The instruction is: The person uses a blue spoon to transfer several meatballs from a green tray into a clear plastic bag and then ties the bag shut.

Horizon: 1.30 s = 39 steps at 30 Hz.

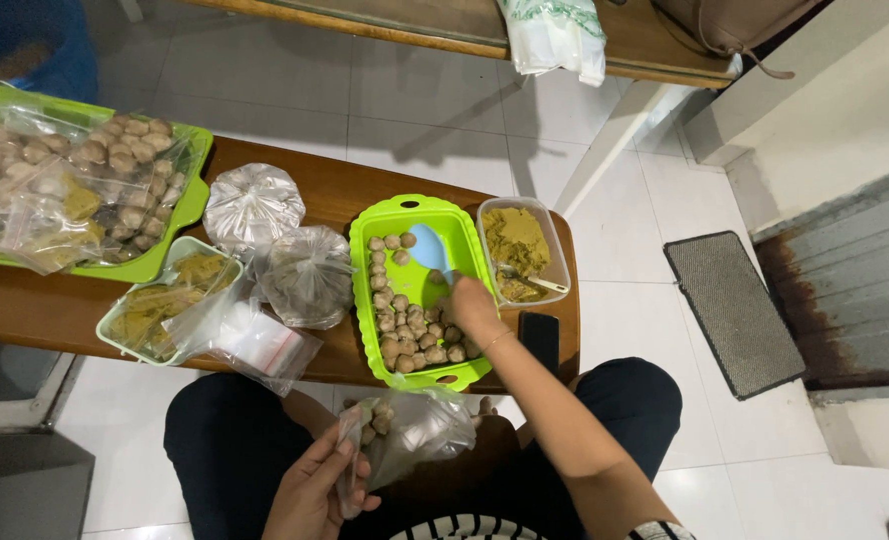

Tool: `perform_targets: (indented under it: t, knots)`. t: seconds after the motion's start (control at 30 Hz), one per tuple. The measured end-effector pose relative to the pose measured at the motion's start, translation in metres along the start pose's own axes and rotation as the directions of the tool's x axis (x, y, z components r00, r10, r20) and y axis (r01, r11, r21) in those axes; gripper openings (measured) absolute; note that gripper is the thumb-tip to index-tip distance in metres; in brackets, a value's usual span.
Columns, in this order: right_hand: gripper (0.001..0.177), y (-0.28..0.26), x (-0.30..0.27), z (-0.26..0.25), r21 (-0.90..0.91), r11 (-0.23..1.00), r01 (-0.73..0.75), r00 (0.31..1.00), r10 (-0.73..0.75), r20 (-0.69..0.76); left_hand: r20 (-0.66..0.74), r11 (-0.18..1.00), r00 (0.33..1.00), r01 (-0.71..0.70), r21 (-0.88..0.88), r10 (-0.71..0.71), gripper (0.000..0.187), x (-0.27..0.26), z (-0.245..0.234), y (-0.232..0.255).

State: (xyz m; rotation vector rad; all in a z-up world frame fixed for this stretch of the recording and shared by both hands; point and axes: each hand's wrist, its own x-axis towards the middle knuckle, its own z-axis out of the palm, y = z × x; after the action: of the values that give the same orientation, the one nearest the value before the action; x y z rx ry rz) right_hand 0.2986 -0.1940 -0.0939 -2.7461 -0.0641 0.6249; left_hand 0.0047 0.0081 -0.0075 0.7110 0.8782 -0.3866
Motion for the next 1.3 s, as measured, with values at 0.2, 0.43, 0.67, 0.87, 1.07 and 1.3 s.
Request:
perform_targets:
  t: [0.2,0.43,0.67,0.87,1.07,1.3]
  knots:
    - [0.051,0.007,0.023,0.043,0.266,0.955,0.132,0.991,-0.137,0.000,0.031,1.000,0.999,-0.013,-0.008,0.013,0.058,-0.001,-0.001,0.000]
    - [0.047,0.003,-0.010,0.022,0.652,0.750,-0.111,0.983,-0.015,0.184,0.047,0.999,0.999,-0.001,-0.039,0.003,0.058,0.000,-0.007,-0.003]
    - [0.038,0.033,-0.010,0.021,0.747,0.654,-0.117,0.991,0.026,0.133,0.018,1.000,1.000,-0.006,-0.014,0.006,0.057,-0.001,-0.004,-0.004]
    - [0.044,0.046,-0.027,0.010,0.862,0.489,-0.136,0.985,-0.024,0.170,0.029,1.000,0.999,-0.030,0.007,0.030,0.058,0.004,-0.004,-0.009]
    - [0.048,0.050,-0.066,-0.024,0.823,0.554,-0.126,0.975,-0.084,0.206,0.000,0.999,0.999,-0.036,-0.005,0.036,0.056,-0.001,0.001,-0.006]
    - [0.039,0.053,-0.142,-0.092,0.685,0.726,0.050,0.894,-0.339,0.294,0.023,0.998,0.997,-0.069,-0.001,0.069,0.055,-0.001,0.002,-0.004]
